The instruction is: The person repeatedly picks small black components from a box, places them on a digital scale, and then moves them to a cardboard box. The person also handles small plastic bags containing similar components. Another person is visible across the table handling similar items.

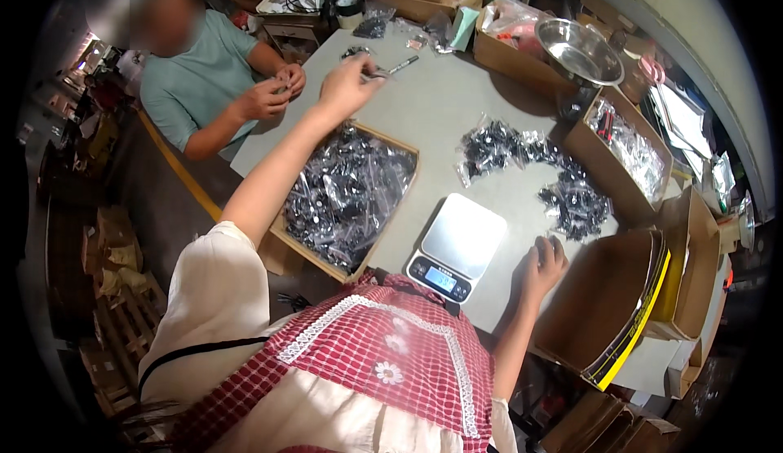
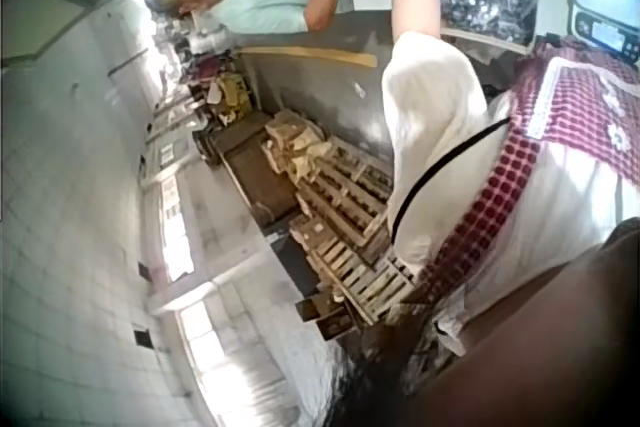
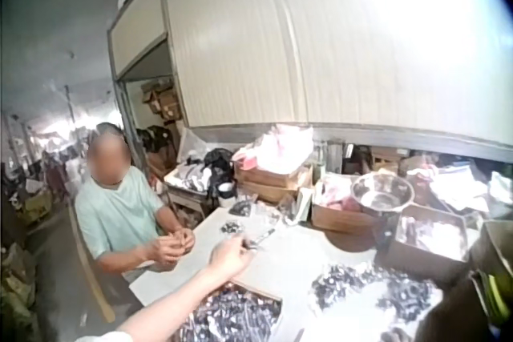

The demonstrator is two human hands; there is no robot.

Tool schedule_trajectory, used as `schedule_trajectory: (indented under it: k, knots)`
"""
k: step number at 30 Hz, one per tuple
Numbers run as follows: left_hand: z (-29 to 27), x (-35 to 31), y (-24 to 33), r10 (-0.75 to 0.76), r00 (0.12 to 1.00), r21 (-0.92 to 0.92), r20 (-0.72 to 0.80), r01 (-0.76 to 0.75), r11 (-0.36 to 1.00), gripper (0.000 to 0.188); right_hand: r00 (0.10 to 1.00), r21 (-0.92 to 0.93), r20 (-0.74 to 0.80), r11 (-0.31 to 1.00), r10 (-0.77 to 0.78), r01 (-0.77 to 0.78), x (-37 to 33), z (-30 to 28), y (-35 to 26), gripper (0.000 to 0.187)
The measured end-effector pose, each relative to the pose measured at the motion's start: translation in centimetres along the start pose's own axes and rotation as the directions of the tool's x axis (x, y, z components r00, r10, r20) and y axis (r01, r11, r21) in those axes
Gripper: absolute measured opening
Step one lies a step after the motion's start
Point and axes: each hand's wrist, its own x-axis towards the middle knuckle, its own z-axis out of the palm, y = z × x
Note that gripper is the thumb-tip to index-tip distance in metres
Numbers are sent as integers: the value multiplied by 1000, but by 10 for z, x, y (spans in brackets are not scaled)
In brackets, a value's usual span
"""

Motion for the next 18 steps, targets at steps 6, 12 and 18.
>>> schedule_trajectory:
  k: [6,12,18]
  knots:
    - [10,1,-96,-114,981,89,-156,129,988,28,1000,27,12,999,21,-21,-1,-2,-3,37]
    - [-11,-38,-79,-140,972,-101,-188,122,987,32,999,35,41,999,1,-2,-5,-7,12,50]
    - [-58,-104,-33,-162,961,-270,-224,99,958,35,902,431,111,797,417,-422,4,-10,-10,36]
